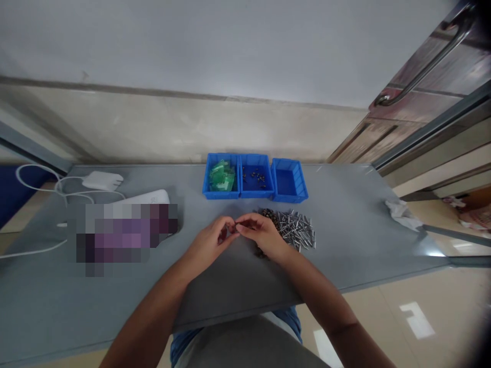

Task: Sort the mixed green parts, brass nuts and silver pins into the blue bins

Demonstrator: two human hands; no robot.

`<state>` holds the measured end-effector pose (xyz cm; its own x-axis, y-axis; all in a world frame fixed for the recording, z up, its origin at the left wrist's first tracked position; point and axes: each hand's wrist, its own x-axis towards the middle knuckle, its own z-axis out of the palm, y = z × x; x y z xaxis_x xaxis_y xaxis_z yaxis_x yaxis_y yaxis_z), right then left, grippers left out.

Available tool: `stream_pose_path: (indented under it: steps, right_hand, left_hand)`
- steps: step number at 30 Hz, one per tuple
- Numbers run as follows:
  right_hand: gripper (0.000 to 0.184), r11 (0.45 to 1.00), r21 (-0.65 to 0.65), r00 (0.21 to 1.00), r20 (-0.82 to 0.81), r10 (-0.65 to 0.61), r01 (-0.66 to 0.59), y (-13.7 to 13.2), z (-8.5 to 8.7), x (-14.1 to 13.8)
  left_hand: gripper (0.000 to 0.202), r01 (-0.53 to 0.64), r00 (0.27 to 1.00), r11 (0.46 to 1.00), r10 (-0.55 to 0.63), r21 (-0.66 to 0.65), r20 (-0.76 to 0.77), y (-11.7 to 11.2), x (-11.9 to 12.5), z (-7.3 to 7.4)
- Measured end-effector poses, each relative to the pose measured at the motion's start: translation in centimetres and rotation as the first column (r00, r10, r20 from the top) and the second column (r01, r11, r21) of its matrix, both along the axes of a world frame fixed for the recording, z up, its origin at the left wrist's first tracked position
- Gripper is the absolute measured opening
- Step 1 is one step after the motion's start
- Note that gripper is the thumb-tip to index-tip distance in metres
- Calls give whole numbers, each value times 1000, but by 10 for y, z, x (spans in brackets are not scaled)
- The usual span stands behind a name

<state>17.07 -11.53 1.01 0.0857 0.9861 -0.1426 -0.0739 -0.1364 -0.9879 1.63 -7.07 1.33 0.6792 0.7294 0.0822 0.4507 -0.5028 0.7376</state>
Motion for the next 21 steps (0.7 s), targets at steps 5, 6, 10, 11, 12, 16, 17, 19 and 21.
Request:
stream_pose_path:
  steps: [5, 6, 10, 11, 12, 16, 17, 19, 21]
  right_hand:
    - [18, 996, -92, 998, -58, -25, 19, -1, 0, 0]
    - [17, 994, -104, 998, -57, -32, 26, -1, 1, 0]
    - [16, 991, -131, 998, -47, -31, 25, -2, 2, -1]
    - [16, 992, -126, 999, -43, -32, 27, -2, 2, -1]
    - [16, 992, -120, 999, -42, -34, 29, -2, 3, -1]
    - [17, 992, -124, 996, -83, -30, 20, -2, 7, -1]
    - [18, 992, -127, 995, -96, -24, 12, -2, 8, -1]
    - [20, 991, -131, 994, -111, -10, -5, -2, 11, 0]
    - [23, 989, -144, 993, -121, 9, -27, -2, 13, 1]
  left_hand:
    - [12, 5, 1000, 999, -5, 42, -9, 2, -2, 2]
    - [13, 4, 1000, 998, -4, 61, -7, 3, -2, 2]
    - [12, -5, 1000, 994, 6, 106, -4, 4, -4, 1]
    - [11, -7, 1000, 994, 7, 109, -5, 5, -4, 2]
    - [11, -8, 1000, 994, 9, 112, -5, 5, -4, 2]
    - [10, -16, 1000, 991, 16, 130, 1, 6, -5, 3]
    - [10, -14, 1000, 991, 13, 136, 11, 7, -5, 2]
    - [11, -10, 999, 989, 4, 145, 42, 8, -6, 1]
    - [11, -10, 997, 989, -1, 151, 73, 8, -6, 0]
